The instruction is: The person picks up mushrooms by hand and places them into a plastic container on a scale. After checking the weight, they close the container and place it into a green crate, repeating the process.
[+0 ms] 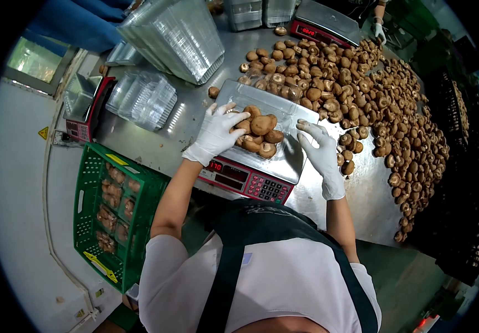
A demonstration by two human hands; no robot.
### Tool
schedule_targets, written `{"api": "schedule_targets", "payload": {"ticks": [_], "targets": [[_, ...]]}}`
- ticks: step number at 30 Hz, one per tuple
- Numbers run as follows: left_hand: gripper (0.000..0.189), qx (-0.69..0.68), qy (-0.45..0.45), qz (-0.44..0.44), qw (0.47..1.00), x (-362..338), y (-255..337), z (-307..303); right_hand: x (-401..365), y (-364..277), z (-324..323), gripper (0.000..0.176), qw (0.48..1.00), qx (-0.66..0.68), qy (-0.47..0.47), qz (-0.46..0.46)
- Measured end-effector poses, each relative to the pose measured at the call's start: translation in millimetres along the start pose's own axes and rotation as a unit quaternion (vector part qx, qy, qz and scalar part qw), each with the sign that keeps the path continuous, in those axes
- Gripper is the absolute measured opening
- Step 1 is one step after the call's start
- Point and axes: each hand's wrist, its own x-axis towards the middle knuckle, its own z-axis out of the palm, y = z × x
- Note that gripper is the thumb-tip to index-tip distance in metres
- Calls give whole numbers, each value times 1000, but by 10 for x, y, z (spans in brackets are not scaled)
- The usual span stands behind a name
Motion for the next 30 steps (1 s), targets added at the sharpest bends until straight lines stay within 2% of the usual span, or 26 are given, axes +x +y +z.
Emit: {"api": "schedule_targets", "payload": {"ticks": [1, 3, 4, 5, 7, 9, 11, 13, 14, 16, 17, 18, 19, 20, 21, 23, 24, 25, 27, 28, 29, 30], "targets": [[35, 2, 1, 1, 1000, 15, -27, -26, -29, 11, -32, 24, 1000, 1, 2, -2], [26, -51, 97, -43, 993, 38, -135, -104, -94, 19, -88, 22, 1000, 13, 5, 2], [21, -27, 143, -21, 989, 67, -142, -227, -115, 9, -112, 20, 1000, 4, 5, 7], [21, -89, 152, -55, 983, 50, -222, -241, -129, 11, -118, 20, 1000, 6, 7, 10], [19, -139, 141, -120, 973, 22, -232, -255, -131, 11, -117, 20, 998, 42, -22, 44], [20, -108, 100, -72, 987, 14, -124, -250, -135, 7, -53, 20, 998, 49, -26, 35], [20, -52, 88, -91, 991, -50, -34, -138, -137, -93, 53, 20, 997, 67, -27, 18], [23, -66, 108, -121, 984, -74, -109, 1, -134, -190, 201, 22, 996, 63, -28, -49], [23, -65, 107, -121, 985, -66, -145, 37, -89, -234, 282, 25, 992, 39, -28, -115], [32, 24, 8, -109, 994, 0, -160, 56, -4, -397, 445, 31, 984, -30, -54, -165], [32, 25, 8, -108, 994, 51, -170, 54, 57, -439, 547, 34, 976, -66, -50, -202], [36, 50, -70, -108, 990, 114, -178, 35, 123, -445, 664, 34, 976, -65, -48, -203], [40, 75, -147, -106, 980, 164, -170, 8, 189, -418, 800, 37, 961, -140, -40, -235], [43, 84, -160, -120, 976, 195, -135, -20, 245, -388, 883, 40, 940, -214, -31, -264], [43, 85, -159, -119, 976, 254, -83, -63, 292, -367, 912, 40, 940, -214, -28, -265], [45, 169, -295, -163, 926, 363, -12, -136, 351, -344, 943, 45, 947, -184, -91, -247], [46, 143, -302, -164, 928, 396, -67, -106, 345, -339, 934, 45, 946, -185, -92, -249], [46, 143, -300, -166, 928, 363, -110, -102, 326, -325, 912, 46, 960, -132, -103, -225], [46, 52, -215, -130, 966, 300, -144, -145, 296, -288, 844, 46, 969, -79, -114, -203], [47, 37, -161, -142, 976, 260, -97, -224, 269, -271, 792, 46, 980, 2, -98, -174], [47, 40, -164, -139, 976, 209, -129, -252, 239, -253, 735, 46, 983, 83, -81, -141], [49, -81, -86, -163, 979, 144, -187, -274, 220, -307, 593, 47, 985, 108, -84, -106]]}}
